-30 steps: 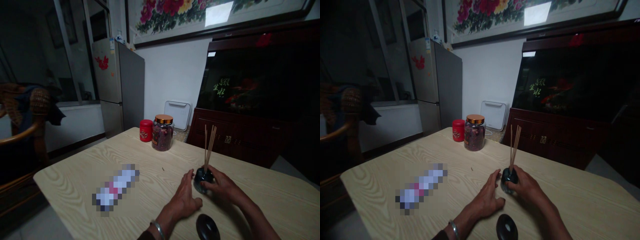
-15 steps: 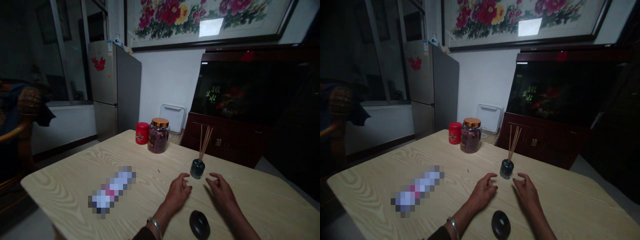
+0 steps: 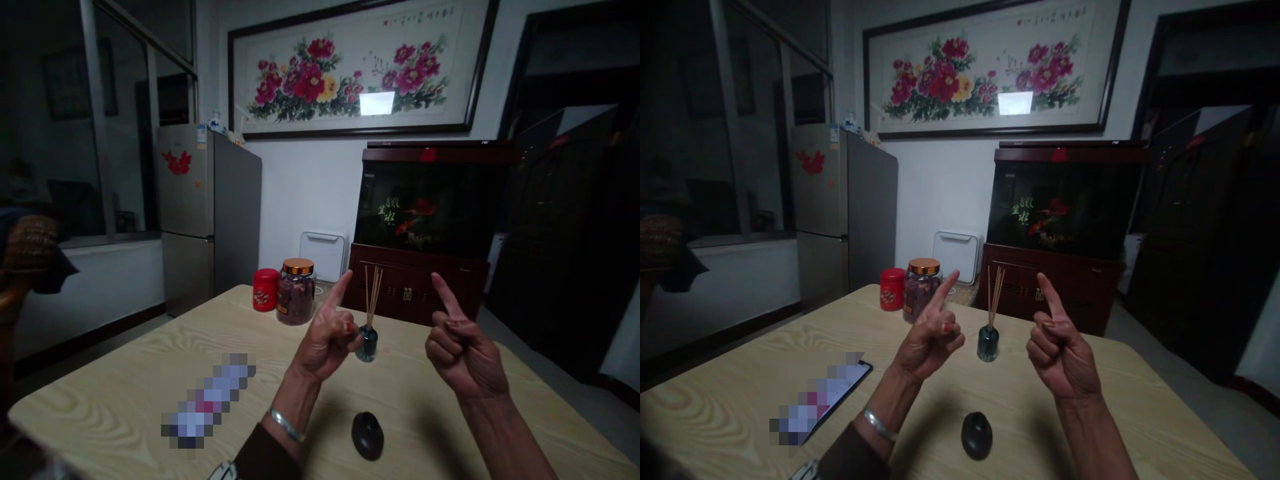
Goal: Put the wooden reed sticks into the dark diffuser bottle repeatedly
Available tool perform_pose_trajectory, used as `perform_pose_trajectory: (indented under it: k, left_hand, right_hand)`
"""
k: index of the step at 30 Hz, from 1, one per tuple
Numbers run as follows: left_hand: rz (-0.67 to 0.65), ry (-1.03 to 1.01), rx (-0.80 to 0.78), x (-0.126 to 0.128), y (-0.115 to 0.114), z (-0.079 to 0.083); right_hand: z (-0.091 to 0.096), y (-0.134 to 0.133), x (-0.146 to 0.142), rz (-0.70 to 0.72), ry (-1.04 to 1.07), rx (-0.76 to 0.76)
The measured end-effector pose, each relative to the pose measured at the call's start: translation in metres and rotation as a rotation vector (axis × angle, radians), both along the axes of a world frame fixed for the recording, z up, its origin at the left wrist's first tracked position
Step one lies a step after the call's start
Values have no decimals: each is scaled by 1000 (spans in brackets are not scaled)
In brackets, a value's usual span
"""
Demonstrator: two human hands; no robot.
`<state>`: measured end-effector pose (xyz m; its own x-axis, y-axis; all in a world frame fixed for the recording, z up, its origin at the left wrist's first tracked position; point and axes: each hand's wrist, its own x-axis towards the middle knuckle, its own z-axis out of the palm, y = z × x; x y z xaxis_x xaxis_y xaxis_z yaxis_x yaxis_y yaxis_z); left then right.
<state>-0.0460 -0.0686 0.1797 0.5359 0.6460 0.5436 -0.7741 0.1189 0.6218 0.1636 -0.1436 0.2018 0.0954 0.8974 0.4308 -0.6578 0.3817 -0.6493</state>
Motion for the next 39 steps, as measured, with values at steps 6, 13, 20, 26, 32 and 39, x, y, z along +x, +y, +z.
perform_pose_trajectory:
  k: [6, 13, 20, 26, 32, 39]
  left_hand:
    - [-120, -204, 79, -4, -16, 20]
    - [-172, -222, -49, 7, -13, -30]
    - [-168, -200, -53, 11, -4, -36]
    - [-19, -62, -122, 12, 17, -54]
    - [586, 544, -127, 18, 68, -126]
    - [659, 835, 119, 31, 82, -193]
  right_hand:
    - [18, -18, -17, 136, 159, 219]
    - [-20, -18, -20, 244, 256, 240]
    - [-30, -11, -11, 252, 255, 213]
    - [-51, 7, 1, 56, 56, 5]
    - [-118, 85, 25, -551, -695, -482]
    - [-166, 163, 17, -699, -928, -466]
